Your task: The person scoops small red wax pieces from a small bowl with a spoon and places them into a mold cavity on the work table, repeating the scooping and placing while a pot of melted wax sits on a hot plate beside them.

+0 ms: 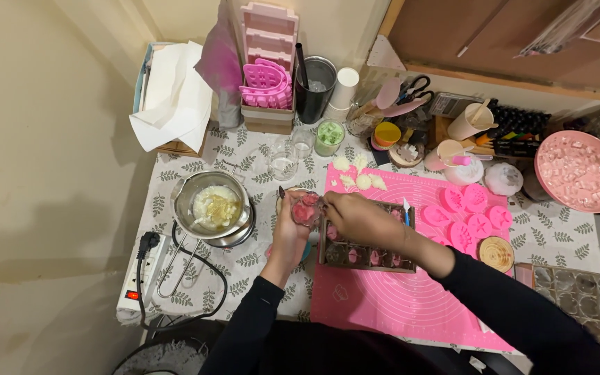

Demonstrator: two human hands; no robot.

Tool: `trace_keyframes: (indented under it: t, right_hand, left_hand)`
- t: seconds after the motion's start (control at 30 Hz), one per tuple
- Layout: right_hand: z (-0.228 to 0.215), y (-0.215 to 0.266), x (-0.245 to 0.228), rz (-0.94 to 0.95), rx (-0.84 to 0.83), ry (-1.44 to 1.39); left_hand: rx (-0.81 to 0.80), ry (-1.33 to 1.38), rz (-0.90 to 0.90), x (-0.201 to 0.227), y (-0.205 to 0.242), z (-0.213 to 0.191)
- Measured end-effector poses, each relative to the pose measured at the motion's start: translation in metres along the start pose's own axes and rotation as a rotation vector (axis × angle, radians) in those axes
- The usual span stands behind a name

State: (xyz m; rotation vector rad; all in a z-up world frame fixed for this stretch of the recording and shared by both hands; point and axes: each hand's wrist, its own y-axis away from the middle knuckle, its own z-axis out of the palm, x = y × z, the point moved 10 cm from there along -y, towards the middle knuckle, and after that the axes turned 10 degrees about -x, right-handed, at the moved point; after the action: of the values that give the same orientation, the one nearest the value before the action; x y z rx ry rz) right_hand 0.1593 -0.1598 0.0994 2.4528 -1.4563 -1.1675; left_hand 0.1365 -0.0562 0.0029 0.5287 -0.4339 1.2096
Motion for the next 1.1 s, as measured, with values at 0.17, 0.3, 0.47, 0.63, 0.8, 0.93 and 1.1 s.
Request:
trace_keyframes:
  t: [0.17,0.3,0.47,0.63,0.8,0.93,1.1]
  right_hand:
    - [-0.032,0.035,-0.052,-0.097,0.222,0.365]
    - [-0.029,0.04,-0.075,-0.182,0.287,0.648]
    - [-0.01,0.041,-0.073,-0.284,0.341,0.86]
    - [0.006,0.036,-0.063,-0.266,0.249,0.868]
    - [0.005,0.024,-0.049,-0.179,0.113,0.544]
    - [0.003,0.018,-0.053,-0.17,0.113,0.509]
    - [-0.003,0.007,-0.036,0.015,0.101,0.254]
  left_hand:
    - [0.028,0.039,-0.048,-0.006,-0.002,0.002]
    - [-0.023,-0.088,-0.065,-0.015,-0.004,-0.006]
    - [0.064,-0.313,-0.178,0.003,0.002,0.007]
    - [0.102,-0.36,-0.229,0.001,0.002,-0.004]
    - [0.145,-0.345,-0.217,-0.001,0.0,-0.008]
    - [0.116,-0.269,-0.195,-0.007,-0.001,-0.011]
    - [0.223,-0.34,-0.048,0.004,0.003,-0.014]
